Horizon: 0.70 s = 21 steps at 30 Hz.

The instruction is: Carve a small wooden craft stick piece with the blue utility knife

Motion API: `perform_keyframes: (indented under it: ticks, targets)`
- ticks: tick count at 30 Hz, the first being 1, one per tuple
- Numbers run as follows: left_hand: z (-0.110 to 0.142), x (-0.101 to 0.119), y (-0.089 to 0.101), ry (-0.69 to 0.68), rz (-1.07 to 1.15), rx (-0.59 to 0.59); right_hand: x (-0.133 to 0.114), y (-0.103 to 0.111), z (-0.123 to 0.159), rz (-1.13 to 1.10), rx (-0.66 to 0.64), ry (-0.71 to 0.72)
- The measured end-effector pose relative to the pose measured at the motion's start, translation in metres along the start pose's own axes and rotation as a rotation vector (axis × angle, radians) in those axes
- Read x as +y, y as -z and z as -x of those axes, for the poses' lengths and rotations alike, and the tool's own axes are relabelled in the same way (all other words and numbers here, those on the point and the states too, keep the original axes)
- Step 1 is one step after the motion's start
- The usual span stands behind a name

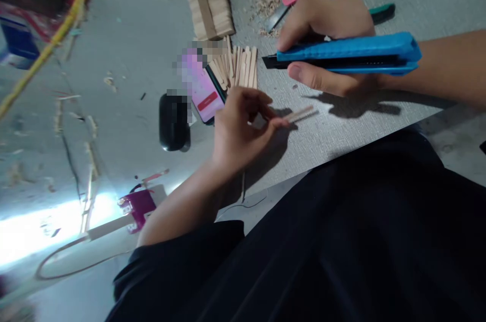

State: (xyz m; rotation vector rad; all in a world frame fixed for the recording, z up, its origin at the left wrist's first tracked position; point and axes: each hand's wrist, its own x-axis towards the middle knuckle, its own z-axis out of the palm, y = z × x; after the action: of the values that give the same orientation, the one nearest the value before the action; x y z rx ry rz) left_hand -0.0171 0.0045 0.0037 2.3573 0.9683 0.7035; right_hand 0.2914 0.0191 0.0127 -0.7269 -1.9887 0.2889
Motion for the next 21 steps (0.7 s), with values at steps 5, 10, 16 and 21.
perform_keyframes:
  ticks: [5, 10, 16, 21]
  targets:
    - [0.005, 0.008, 0.003, -0.297, 0.053, -0.257, -0.004, 0.011, -0.003, -0.027, -0.045, -0.085]
    - [0.004, 0.018, 0.011, -0.322, -0.074, -0.205, -0.008, 0.013, -0.002, 0.014, -0.100, -0.126]
    - [0.046, 0.090, 0.028, -0.373, -0.562, -0.247, -0.027, 0.000, 0.002, -0.084, -0.195, -0.254]
    - [0.079, 0.098, -0.006, -0.273, -0.633, -0.388, -0.039, -0.006, 0.002, -0.091, -0.314, -0.254]
